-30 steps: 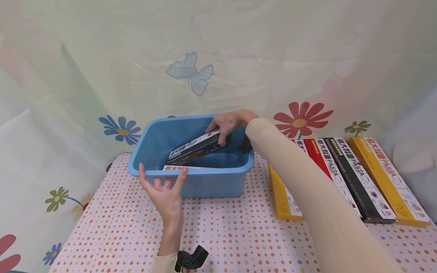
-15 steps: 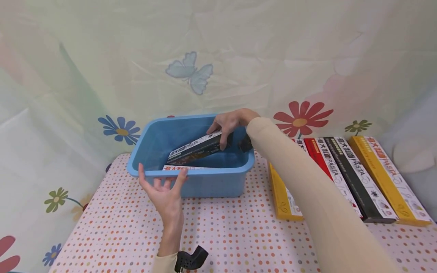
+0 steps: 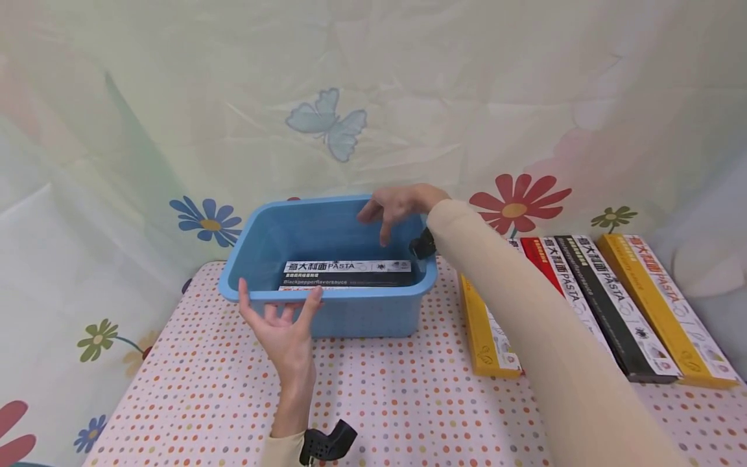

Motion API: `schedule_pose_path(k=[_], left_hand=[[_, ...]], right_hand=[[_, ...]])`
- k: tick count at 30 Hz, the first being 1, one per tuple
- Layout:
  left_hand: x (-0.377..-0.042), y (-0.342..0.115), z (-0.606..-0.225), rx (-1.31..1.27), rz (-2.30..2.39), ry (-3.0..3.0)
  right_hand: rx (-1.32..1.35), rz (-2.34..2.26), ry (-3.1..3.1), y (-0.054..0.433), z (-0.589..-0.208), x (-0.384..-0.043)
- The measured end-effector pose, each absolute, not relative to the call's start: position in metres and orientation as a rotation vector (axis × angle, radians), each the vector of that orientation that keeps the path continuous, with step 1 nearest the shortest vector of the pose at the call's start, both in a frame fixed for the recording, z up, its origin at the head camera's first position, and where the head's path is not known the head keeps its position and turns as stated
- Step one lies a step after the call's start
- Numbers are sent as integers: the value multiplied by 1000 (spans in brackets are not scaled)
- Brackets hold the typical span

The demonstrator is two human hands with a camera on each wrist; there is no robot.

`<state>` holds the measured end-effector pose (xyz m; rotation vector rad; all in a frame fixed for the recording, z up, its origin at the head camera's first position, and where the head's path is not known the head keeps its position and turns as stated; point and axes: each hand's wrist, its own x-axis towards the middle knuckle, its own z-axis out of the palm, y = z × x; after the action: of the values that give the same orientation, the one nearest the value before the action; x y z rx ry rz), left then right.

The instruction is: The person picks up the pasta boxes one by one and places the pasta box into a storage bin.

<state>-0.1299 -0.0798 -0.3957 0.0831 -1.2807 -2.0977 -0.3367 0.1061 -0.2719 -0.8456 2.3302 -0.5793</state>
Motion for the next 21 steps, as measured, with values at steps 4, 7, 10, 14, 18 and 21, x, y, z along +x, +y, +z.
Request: schedule_pose_path(k=[4, 7, 10, 14, 18, 21], left_hand=[[-132, -80, -396, 88, -2100, -1280], [-135, -81, -397, 98, -2102, -1283], [-137, -83, -398, 118, -2091, -1304], [-139, -87, -400, 151, -2073, -1319], [-139, -90, -402, 161, -2067, -1317], [-140, -90, -402, 157, -2057, -1315]], right_hand=[[-894, -613, 2325, 106, -264, -334], [-920, -640, 2328, 108, -256, -330], [-951, -684, 2364, 114, -248, -322], [-1002, -802, 2430, 127, -236, -304], [-981, -942, 2552, 152, -230, -278], [-932, -1031, 2667, 177, -231, -257]])
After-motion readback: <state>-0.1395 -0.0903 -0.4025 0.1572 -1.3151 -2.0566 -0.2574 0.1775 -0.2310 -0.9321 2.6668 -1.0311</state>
